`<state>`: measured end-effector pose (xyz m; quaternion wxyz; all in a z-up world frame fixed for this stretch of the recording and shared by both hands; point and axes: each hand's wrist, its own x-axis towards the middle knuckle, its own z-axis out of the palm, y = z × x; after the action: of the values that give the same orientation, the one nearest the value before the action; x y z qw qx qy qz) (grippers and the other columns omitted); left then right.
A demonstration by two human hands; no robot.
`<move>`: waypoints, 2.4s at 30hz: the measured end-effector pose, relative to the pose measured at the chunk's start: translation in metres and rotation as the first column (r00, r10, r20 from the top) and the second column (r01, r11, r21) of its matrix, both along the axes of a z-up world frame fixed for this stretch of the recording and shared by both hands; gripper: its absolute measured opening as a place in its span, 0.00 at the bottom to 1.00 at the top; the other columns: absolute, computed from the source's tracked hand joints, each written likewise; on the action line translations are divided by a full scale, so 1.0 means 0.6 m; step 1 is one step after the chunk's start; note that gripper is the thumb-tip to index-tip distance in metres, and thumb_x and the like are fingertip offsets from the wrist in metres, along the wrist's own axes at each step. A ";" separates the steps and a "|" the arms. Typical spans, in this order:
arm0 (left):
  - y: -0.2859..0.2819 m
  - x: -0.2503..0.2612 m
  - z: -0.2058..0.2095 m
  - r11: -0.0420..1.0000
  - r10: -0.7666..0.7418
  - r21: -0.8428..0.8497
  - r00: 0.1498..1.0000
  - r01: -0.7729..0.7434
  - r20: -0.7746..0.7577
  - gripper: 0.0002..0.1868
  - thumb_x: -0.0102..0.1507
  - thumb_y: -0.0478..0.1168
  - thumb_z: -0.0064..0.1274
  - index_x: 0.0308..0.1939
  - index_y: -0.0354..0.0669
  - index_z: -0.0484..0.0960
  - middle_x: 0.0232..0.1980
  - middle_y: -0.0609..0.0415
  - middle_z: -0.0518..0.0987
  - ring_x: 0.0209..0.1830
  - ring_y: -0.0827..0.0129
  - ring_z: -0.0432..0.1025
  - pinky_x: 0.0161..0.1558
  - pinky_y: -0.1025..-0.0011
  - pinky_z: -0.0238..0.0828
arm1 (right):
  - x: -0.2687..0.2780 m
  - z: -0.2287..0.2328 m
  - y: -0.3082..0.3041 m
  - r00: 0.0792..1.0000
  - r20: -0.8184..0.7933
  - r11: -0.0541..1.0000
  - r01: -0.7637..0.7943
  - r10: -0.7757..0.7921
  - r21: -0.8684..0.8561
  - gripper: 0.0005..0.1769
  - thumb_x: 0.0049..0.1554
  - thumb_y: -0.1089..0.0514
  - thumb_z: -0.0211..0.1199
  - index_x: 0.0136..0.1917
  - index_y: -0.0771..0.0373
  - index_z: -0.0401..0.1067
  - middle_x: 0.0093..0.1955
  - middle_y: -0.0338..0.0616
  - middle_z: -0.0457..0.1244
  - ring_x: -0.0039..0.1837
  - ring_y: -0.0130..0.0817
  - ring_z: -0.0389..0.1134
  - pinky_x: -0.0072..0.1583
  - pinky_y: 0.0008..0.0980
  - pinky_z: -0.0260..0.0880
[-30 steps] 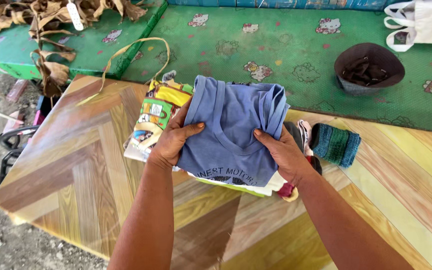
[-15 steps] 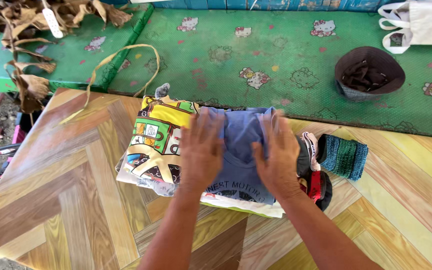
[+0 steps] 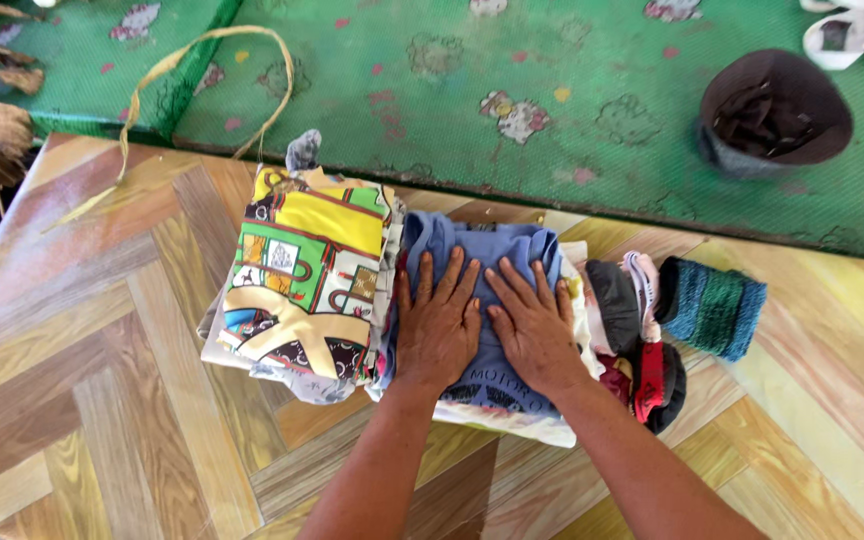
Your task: The person folds clothes including a blue t-shirt, a yellow and black striped top, black trousers, and undergarments, placing each folded item into a stack.
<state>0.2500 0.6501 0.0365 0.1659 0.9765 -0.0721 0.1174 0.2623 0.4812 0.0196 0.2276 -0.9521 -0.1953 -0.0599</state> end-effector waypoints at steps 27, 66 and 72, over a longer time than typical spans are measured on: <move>-0.275 -0.109 0.117 0.927 -0.209 -0.229 0.915 0.298 0.346 0.19 0.62 0.38 0.56 0.58 0.52 0.84 0.68 0.54 0.76 0.77 0.50 0.58 0.77 0.41 0.38 | -0.230 0.031 -0.292 0.996 -0.071 0.983 0.063 -0.052 0.170 0.26 0.65 0.47 0.51 0.75 0.46 0.63 0.82 0.35 0.51 0.84 0.48 0.41 0.78 0.57 0.35; -1.079 -0.312 -0.081 0.879 -0.473 -0.149 0.790 0.453 -0.390 0.32 0.69 0.52 0.45 0.77 0.60 0.58 0.83 0.57 0.45 0.83 0.48 0.35 0.74 0.36 0.18 | -0.403 -0.036 -1.207 0.795 0.071 0.794 0.606 -0.602 -0.052 0.40 0.51 0.50 0.69 0.75 0.46 0.61 0.84 0.41 0.46 0.83 0.53 0.43 0.76 0.57 0.43; -1.085 -0.304 -0.084 0.891 -0.449 -0.152 0.786 0.427 -0.425 0.33 0.70 0.53 0.43 0.78 0.64 0.55 0.83 0.60 0.44 0.83 0.50 0.32 0.74 0.37 0.15 | -0.335 0.008 -1.287 0.671 -0.097 0.673 0.739 -0.735 0.022 0.66 0.40 0.49 0.76 0.81 0.56 0.39 0.82 0.53 0.40 0.82 0.57 0.38 0.74 0.60 0.40</move>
<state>0.0674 -0.0011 -0.0142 0.2238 0.9289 -0.2536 -0.1510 0.0611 -0.2911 0.0245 0.2200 -0.9443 0.2165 -0.1141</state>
